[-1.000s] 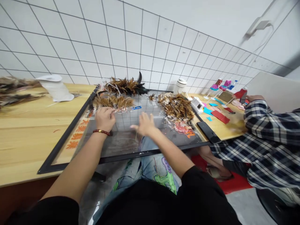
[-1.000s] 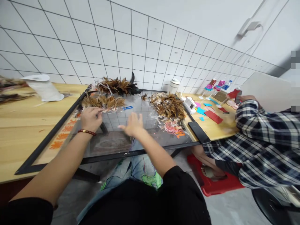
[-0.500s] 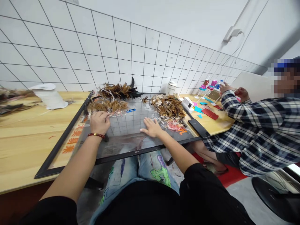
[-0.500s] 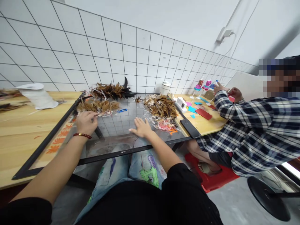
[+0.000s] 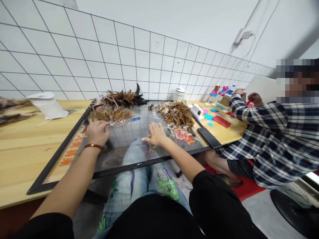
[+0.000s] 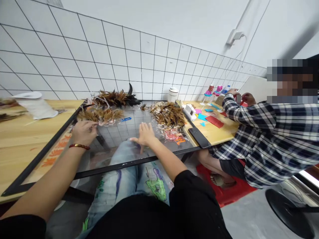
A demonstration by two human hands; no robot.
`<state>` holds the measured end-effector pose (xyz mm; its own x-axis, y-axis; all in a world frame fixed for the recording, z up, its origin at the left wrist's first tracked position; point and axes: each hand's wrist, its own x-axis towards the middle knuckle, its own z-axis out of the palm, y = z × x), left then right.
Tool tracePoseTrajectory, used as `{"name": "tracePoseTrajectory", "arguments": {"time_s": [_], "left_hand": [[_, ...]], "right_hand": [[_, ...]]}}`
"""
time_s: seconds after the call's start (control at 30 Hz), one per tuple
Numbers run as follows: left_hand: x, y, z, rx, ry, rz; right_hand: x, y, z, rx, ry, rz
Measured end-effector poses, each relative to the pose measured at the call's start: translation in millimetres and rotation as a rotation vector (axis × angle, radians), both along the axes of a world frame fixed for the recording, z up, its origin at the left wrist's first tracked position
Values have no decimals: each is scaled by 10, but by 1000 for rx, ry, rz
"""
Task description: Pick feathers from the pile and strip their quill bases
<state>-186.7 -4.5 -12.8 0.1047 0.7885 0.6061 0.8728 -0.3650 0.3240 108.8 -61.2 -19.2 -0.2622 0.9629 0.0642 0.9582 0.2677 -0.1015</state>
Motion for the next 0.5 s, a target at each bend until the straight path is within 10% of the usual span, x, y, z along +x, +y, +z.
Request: {"name": "tracePoseTrajectory", "arguments": {"time_s": [0.17,0.5], "left_hand": [[-8,-15,7,70,47,18],[-8,-26,-42,84,32,53]], "right_hand": [[-476,432,-20,-136,77,177],[467,701,-21,-139,-92,-255]]}}
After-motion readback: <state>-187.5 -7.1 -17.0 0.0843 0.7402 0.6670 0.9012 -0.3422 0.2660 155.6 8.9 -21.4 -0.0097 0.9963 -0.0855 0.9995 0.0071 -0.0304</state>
